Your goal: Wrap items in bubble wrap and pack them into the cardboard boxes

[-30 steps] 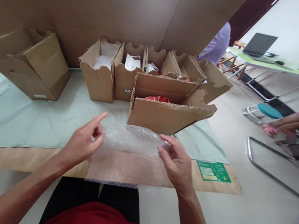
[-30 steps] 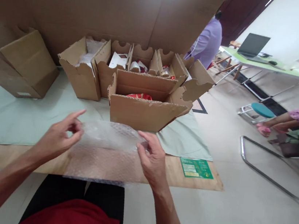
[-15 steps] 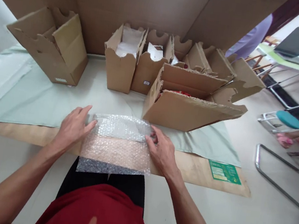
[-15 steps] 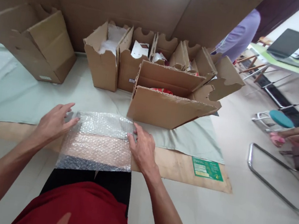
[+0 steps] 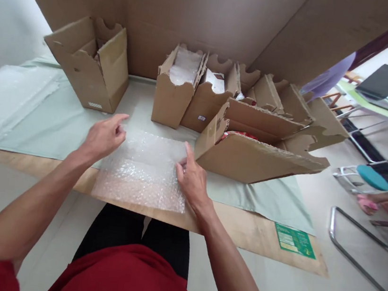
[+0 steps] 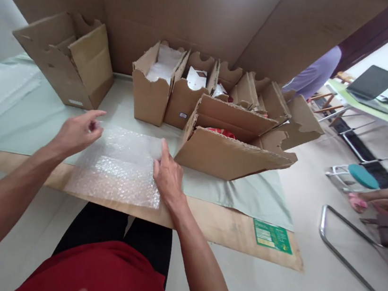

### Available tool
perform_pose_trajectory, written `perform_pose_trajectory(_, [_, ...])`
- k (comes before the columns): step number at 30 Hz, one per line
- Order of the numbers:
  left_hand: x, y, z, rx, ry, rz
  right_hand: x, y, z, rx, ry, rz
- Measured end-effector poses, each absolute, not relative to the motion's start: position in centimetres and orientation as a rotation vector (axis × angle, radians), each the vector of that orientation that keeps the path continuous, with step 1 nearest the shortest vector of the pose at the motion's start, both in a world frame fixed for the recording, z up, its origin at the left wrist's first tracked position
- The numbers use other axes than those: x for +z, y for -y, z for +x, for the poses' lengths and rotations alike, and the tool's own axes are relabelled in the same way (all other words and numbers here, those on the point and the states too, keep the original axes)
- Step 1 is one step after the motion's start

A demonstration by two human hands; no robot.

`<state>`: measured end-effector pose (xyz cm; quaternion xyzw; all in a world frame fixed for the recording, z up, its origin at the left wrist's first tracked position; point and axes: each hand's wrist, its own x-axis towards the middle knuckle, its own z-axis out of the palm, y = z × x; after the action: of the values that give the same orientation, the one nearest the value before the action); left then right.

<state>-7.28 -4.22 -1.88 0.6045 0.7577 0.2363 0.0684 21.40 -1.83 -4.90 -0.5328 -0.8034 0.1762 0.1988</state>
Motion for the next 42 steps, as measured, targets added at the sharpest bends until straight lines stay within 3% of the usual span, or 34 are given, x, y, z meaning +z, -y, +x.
perform_pose_trajectory(4, [-4.3,2.8,-7.7,0.518,-2.307,1.91,-5.8,1.3,21.9,0.377,2.286,-1.602])
perform_pose_trajectory(10, [-5.7,6.2,-5.3,0.763,-2.197,2.195,-3.8,3.0,23.0,0.173,2.307,-1.284])
perform_pose_trajectory(15, [-6.2,5.4,-2.1,0.501,-1.822,2.393,-4.6,1.2,18.1,0.306,2.569,-1.243])
perform_pose_trajectory(19, [-7.2,5.7,-3.1,0.274,-1.815,2.331,-7.1,0.7,18.5,0.33,2.631,-1.367])
perform_pose_trajectory(28, [-7.1,10.6,-6.6,0.282,-1.92,2.275,-8.5,4.3,24.4,0.265,2.596,-1.342])
perform_pose_trajectory(33, [-5.6,9.2,-5.4,0.436,-1.89,2.33,-6.3,3.5,21.5,0.271,2.538,-1.265])
perform_pose_trajectory(42, [-7.6,8.3,-5.1,0.234,-1.779,2.38,-7.2,1.7,19.1,0.395,2.677,-1.261])
